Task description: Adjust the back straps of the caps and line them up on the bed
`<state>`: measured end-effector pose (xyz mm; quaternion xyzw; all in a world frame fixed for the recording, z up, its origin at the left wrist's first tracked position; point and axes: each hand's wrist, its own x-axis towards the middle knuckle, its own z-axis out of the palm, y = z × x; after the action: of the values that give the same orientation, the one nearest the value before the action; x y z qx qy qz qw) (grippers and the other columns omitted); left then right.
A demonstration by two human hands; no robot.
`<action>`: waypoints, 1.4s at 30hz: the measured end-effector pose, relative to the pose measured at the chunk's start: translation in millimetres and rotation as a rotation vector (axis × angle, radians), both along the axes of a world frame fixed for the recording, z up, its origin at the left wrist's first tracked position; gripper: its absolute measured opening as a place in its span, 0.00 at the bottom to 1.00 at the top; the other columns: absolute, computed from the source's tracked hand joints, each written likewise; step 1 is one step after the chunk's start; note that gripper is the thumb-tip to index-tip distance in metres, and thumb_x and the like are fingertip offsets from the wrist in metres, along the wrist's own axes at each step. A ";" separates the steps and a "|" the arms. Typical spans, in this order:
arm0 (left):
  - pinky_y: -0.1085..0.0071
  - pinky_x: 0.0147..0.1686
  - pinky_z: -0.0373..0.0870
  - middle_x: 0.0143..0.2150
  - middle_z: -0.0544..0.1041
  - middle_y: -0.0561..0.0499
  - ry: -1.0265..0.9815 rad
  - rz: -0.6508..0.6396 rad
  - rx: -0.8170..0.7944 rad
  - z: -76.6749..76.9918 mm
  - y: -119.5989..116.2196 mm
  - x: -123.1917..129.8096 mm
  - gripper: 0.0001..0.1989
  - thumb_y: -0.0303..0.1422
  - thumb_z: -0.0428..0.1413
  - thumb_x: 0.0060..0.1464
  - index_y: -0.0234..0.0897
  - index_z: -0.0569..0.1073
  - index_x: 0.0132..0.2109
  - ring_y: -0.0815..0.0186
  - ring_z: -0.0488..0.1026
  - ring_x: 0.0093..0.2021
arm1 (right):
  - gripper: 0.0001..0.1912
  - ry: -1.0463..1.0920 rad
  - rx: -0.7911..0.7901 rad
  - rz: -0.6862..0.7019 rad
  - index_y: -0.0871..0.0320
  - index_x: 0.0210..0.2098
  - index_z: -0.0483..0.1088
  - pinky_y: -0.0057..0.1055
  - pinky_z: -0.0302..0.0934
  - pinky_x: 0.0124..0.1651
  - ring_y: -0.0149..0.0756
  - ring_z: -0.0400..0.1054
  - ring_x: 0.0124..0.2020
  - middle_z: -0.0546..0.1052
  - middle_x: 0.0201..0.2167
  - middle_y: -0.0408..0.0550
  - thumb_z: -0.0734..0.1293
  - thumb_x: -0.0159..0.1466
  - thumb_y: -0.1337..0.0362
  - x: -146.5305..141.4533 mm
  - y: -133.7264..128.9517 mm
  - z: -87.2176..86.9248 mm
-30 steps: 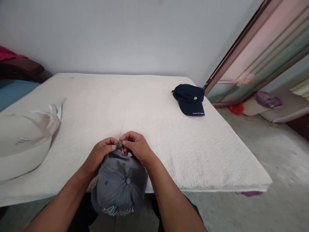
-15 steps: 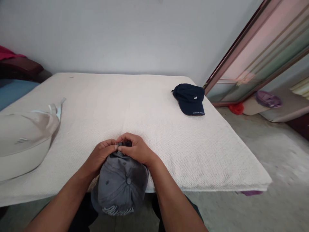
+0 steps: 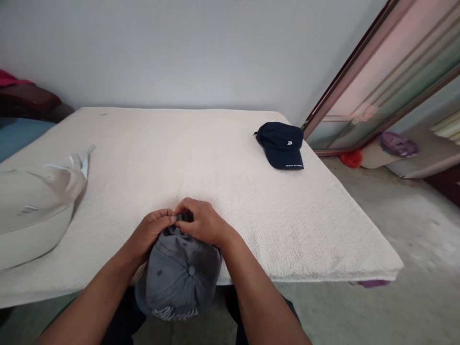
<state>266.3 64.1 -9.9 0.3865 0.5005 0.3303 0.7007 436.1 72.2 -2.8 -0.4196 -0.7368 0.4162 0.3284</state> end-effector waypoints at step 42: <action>0.74 0.24 0.59 0.23 0.68 0.55 -0.016 0.131 0.112 -1.6 1.4 0.5 0.06 0.34 0.55 0.45 0.35 0.70 0.27 0.70 0.63 0.23 | 0.14 0.037 0.048 -0.048 0.56 0.40 0.69 0.31 0.59 0.41 0.33 0.66 0.36 0.73 0.35 0.45 0.63 0.54 0.73 -1.1 2.7 -9.9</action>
<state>266.8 65.5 -11.6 0.3890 0.4998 0.4059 0.6589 435.1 74.9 -12.7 -0.4216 -0.7301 0.3979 0.3617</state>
